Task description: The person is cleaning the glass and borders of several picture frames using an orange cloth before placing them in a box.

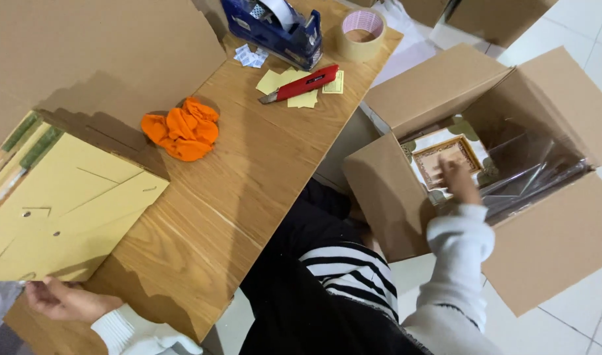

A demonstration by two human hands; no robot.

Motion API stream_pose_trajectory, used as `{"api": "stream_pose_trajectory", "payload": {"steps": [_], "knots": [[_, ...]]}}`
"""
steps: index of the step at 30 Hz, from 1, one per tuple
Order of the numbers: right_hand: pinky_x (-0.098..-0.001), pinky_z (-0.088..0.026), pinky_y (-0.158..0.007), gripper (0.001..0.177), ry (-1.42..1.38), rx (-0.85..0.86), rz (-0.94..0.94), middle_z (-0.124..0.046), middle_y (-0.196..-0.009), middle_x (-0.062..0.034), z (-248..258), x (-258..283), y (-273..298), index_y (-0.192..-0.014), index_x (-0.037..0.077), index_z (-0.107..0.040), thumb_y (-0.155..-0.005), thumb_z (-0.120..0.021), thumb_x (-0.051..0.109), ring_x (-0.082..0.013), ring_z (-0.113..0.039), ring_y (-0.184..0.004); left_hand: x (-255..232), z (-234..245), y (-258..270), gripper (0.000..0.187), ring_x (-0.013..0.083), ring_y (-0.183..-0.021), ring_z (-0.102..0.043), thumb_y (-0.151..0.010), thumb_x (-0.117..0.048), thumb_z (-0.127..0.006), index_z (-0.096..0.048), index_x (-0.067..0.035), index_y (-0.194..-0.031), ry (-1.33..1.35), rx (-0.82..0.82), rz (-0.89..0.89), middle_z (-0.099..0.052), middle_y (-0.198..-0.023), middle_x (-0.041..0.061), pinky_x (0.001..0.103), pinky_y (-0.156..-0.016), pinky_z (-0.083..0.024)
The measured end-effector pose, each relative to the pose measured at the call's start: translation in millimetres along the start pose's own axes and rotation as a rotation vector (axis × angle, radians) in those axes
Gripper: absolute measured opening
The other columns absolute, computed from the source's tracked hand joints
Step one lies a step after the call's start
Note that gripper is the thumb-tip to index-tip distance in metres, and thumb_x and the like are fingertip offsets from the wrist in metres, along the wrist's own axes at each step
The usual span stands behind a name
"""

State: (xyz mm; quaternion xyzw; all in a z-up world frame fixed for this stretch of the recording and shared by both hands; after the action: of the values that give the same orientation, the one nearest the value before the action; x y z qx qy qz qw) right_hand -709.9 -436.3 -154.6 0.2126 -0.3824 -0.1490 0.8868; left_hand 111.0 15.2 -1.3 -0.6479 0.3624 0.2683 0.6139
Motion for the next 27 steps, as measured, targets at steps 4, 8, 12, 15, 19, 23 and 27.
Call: {"api": "stream_pose_trajectory", "payload": {"steps": [4,8,12,15,19,23,27], "knots": [[-0.0614,-0.053,-0.082,0.063,0.386,-0.452,-0.171,-0.066,-0.115,-0.0307,61,-74,-65,-0.12,-0.003,-0.058,-0.111,-0.052,0.058,-0.0478,-0.064,-0.104,3,4,10,0.028,0.0139,-0.122,-0.066,-0.098,-0.017,-0.066,-0.062,-0.019,-0.125,-0.028,-0.137,0.351,-0.069,-0.134,0.002,0.029,-0.095,-0.049],[-0.0562,-0.043,-0.105,0.087,0.3,-0.266,-0.507,-0.046,-0.148,-0.0265,53,-103,-61,-0.149,-0.004,-0.03,-0.1,-0.056,0.063,-0.0466,-0.049,-0.132,-15,-4,12,0.023,0.0116,-0.104,-0.071,-0.098,-0.023,-0.065,-0.066,-0.018,-0.12,0.007,-0.23,0.419,-0.075,-0.119,0.002,0.025,-0.086,-0.056],[-0.0538,-0.038,-0.114,0.121,0.286,-0.075,-0.528,-0.039,-0.159,-0.0259,20,-113,-77,-0.158,0.001,0.009,-0.088,-0.063,0.069,-0.046,-0.042,-0.142,-23,-9,19,0.013,0.0038,-0.079,-0.059,-0.103,-0.021,-0.061,-0.069,-0.019,-0.113,0.023,-0.278,0.531,-0.07,-0.095,-0.005,0.022,-0.069,-0.044],[-0.0516,-0.033,-0.121,0.127,0.086,-0.188,-0.636,-0.001,-0.162,-0.0381,24,-91,-43,-0.16,0.011,0.014,-0.084,-0.085,0.039,-0.0498,-0.033,-0.148,-29,-14,18,0.007,0.0039,-0.082,-0.061,-0.1,-0.017,-0.064,-0.069,-0.02,-0.105,0.028,-0.281,0.515,-0.072,-0.102,-0.005,0.021,-0.07,-0.044],[-0.0529,-0.032,-0.12,0.127,0.065,-0.22,-0.593,-0.02,-0.163,-0.0354,25,-101,-56,-0.153,-0.003,0.016,-0.085,-0.086,0.031,-0.0465,-0.021,-0.151,-8,-1,19,0.017,0.006,-0.094,-0.07,-0.097,-0.022,-0.065,-0.069,-0.021,-0.114,0.04,-0.287,0.545,-0.078,-0.115,-0.004,0.021,-0.079,-0.054],[-0.0436,-0.038,-0.119,0.144,-0.316,-0.512,-0.351,-0.001,-0.166,-0.0328,30,-152,-104,-0.148,0.002,0.03,-0.082,-0.095,0.027,-0.0372,-0.03,-0.152,-6,-2,18,0.018,0.0094,-0.093,-0.065,-0.098,-0.024,-0.062,-0.068,-0.023,-0.115,0.011,-0.254,0.5,-0.074,-0.117,-0.003,0.023,-0.076,-0.049],[-0.0398,-0.051,-0.095,0.07,-0.403,-0.771,0.175,-0.053,-0.123,-0.0166,63,-78,-66,-0.131,0.0,-0.029,-0.091,-0.082,0.018,-0.0271,-0.059,-0.11,12,8,18,0.027,0.0102,-0.095,-0.064,-0.099,-0.029,-0.064,-0.067,-0.022,-0.124,0.035,-0.254,0.528,-0.074,-0.115,-0.002,0.024,-0.078,-0.05]]}}
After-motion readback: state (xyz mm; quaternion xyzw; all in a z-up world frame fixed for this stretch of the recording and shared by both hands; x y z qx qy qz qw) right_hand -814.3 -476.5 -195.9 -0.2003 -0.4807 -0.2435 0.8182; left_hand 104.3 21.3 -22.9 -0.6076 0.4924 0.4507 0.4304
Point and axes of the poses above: each hand's wrist, its own y-axis away from the middle knuckle, its own z-axis out of the back of the hand, x = y × z, the point moved 9 cm from there along -y, towards the middle knuckle
